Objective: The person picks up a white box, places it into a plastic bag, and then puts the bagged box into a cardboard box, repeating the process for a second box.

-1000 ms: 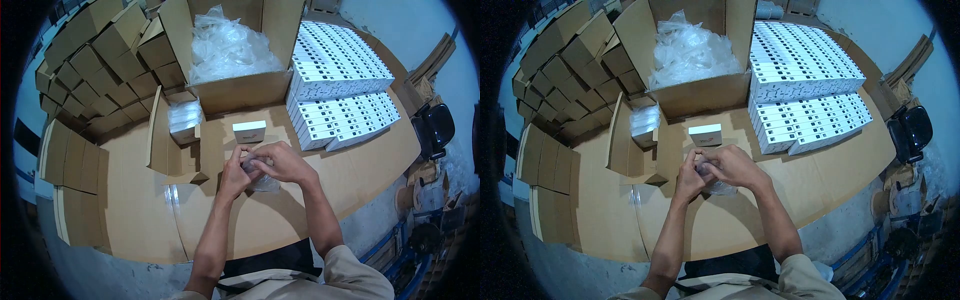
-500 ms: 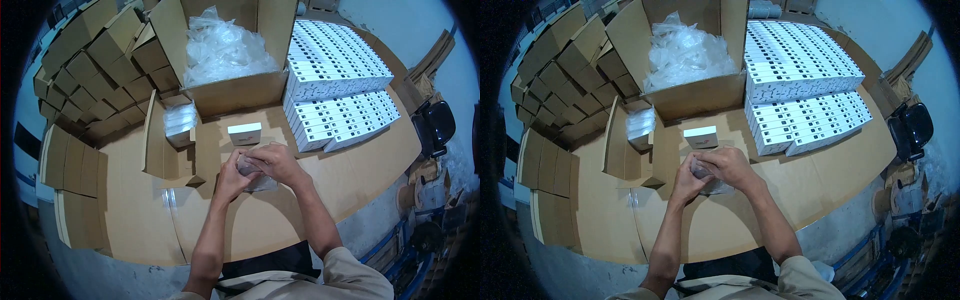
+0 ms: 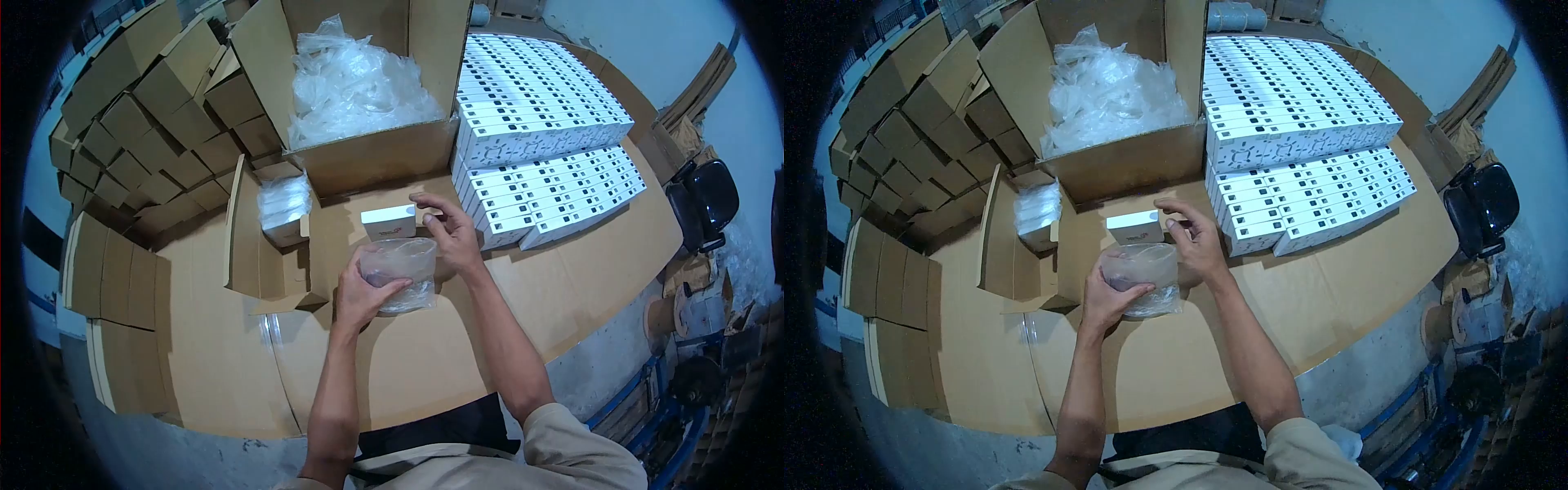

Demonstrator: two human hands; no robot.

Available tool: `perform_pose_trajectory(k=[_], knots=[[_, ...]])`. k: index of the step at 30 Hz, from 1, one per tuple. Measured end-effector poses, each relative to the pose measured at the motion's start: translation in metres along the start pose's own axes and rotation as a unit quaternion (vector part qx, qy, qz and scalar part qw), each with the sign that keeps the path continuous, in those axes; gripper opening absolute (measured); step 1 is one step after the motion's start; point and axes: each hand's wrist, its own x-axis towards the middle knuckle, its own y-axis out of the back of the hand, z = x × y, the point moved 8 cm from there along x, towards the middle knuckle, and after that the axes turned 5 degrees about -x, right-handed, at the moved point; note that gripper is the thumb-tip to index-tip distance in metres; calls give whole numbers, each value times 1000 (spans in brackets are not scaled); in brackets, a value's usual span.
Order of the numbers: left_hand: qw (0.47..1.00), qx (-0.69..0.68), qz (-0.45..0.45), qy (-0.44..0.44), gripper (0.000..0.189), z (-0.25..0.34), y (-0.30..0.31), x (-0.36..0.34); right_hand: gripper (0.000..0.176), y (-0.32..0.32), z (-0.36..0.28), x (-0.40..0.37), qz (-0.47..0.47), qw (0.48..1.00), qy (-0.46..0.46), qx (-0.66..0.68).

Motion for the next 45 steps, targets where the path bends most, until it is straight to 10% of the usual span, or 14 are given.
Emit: perform_pose_trajectory(k=[8, 26, 45], knots=[[1000, -1, 1, 5, 73, 7, 3, -1, 41, -11, 10, 2, -69, 997, -29, -12], [999, 21, -1, 42, 69, -3, 3, 5, 27, 13, 8, -3, 154, 971, -27, 183], [998, 16, -9, 60, 64, -1, 5, 6, 20, 12, 12, -6, 71, 987, -10, 147]])
